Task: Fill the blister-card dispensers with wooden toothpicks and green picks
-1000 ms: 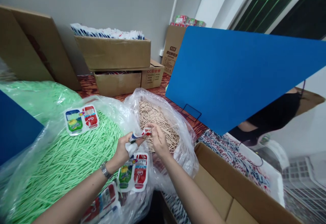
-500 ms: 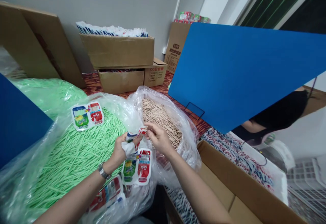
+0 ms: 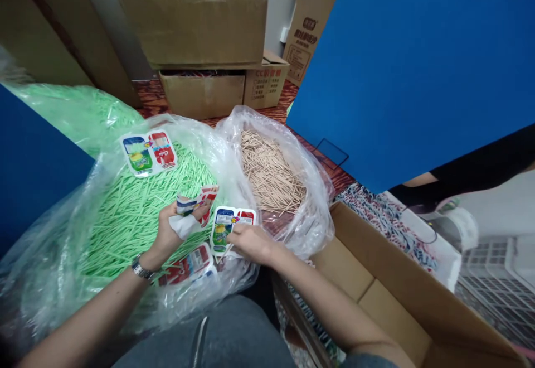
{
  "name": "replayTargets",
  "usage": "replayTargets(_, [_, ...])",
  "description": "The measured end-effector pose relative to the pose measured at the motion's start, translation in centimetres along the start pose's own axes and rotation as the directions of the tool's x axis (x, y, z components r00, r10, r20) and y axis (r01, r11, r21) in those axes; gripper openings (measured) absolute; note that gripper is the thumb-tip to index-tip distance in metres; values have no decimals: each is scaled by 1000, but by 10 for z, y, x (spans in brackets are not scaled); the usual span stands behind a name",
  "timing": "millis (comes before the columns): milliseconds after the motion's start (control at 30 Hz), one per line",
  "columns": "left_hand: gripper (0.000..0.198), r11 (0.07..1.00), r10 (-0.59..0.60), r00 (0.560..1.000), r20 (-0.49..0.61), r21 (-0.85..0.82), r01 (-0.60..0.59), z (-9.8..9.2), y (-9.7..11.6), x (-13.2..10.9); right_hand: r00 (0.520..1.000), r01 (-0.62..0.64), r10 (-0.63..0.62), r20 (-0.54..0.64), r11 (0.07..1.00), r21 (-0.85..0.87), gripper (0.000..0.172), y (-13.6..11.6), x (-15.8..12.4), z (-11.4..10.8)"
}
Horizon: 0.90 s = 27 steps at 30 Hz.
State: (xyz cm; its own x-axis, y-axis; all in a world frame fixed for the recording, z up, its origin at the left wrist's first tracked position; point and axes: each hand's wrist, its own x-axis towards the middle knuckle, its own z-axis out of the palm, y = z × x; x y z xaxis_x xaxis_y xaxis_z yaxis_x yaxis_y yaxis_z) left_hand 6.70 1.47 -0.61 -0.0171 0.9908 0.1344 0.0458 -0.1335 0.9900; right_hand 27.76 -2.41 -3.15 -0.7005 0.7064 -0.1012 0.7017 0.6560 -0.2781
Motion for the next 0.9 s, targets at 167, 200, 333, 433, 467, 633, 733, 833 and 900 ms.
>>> replayTargets(167, [25,996,36,999,20,77,-37,-13,2,-15,984,119,-80,162,961,-250,14,-20,19,34])
replayTargets(200, [26,995,34,999,24,97,-36,-17,-1,-18,980,139,-99,174,961,-238,13,-19,20,32])
replayTargets(333, [21,983,1,997,71,182,-14,-35,-16,-31,997,65,-65,-40,998,-2,15,-4,15,-6])
replayTargets(433, [22,972,-2,994,111,233,-24,-40,-21,-39,846,18,205,-492,911,412,34,-6,15,-48])
replayTargets(467, [23,970,-6,993,122,243,-24,-40,-22,-41,750,79,280,-600,862,501,37,-10,17,-58])
replayTargets(633, [24,964,-25,988,150,266,-16,-35,-19,-45,583,314,311,-750,766,562,38,-38,34,-71])
replayTargets(733, [23,971,-31,989,144,241,-5,-36,-18,-47,621,255,251,-743,831,494,31,-43,43,-64])
replayTargets(833, [22,985,-57,992,115,168,37,-40,-13,-47,714,236,81,-695,907,349,21,-41,46,-64])
replayTargets(900, [22,991,-83,993,81,108,74,-41,-8,-46,781,264,-11,-624,912,314,27,-39,48,-65])
